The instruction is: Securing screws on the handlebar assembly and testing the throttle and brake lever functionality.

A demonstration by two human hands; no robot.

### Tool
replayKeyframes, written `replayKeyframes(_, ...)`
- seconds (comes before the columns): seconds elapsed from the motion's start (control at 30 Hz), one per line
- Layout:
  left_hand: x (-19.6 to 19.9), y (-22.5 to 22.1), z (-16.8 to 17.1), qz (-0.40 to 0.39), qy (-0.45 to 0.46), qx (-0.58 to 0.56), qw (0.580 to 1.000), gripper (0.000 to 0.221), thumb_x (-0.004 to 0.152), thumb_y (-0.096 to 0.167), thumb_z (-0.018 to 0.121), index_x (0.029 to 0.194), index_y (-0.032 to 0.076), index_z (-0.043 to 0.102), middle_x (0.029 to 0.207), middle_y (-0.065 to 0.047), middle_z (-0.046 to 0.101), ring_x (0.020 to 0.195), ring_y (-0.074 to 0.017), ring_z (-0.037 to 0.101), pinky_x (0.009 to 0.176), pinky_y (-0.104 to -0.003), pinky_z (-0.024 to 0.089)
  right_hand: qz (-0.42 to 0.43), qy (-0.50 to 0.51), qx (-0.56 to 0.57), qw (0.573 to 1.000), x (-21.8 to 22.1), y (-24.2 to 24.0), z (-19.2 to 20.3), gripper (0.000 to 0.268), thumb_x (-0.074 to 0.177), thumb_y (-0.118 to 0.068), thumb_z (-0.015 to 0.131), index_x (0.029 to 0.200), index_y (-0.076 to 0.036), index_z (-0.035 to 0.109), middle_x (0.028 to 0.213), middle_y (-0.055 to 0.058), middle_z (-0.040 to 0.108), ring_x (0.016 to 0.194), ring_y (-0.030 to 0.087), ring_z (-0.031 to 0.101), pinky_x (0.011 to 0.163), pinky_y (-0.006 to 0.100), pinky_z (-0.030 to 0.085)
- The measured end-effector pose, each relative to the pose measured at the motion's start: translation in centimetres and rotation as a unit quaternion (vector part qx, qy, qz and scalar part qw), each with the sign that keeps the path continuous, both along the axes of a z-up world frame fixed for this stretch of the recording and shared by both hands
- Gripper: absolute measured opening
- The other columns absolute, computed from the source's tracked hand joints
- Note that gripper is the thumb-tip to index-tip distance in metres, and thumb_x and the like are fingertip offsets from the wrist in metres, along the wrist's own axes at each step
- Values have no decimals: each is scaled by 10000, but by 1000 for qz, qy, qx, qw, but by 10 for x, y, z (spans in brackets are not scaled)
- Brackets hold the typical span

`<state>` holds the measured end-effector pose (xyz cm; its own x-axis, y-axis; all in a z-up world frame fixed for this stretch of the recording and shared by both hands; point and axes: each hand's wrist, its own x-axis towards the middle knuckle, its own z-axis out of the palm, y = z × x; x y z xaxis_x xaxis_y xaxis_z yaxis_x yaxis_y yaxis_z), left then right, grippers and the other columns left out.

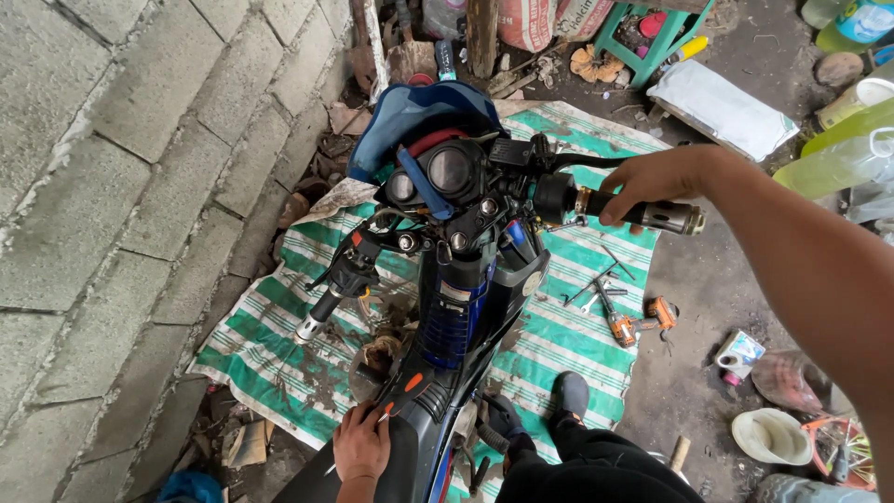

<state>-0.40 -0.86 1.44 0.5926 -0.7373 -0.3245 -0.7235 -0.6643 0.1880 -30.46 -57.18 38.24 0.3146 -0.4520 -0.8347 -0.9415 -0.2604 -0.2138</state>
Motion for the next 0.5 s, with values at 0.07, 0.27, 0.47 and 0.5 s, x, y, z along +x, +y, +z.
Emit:
replayKeyframes(0.07,1,0,0,5,9,14,1000,396,1032,479,536,1299,381,812,1505,175,651,1465,-183,537,1175,-503,478,-51,-59,97,992,-4,0,-10,588,944,-341,784,1410,-23,619,1304,151,567,1115,316,490,997,491,411)
replayKeyframes(0.27,0,1,0,9,12,12,1000,396,1028,471,538,1288,380,822,1505,178,654,1465,-175,537,1166,-500,483,-21,-104,100,989,-5,15,-9,280,1022,-209,749,874,28,722,686,178,715,561,277,621,656,449,557)
replayKeyframes(0.47,-1,-8,16,10,12,14,1000,374,1032,452,560,1297,384,815,1473,188,662,1436,-182,565,1155,-504,506,158,40,-295,942,-13,59,-32,282,1047,-385,590,1199,-158,657,942,52,785,844,314,774,627,444,629)
replayKeyframes(0.5,-3,-9,20,7,12,15,1000,368,1033,439,567,1301,390,815,1457,184,667,1424,-182,572,1162,-505,498,158,52,-348,923,-17,65,-38,335,1067,-380,538,1285,-141,625,972,92,820,862,427,806,568,526,618)
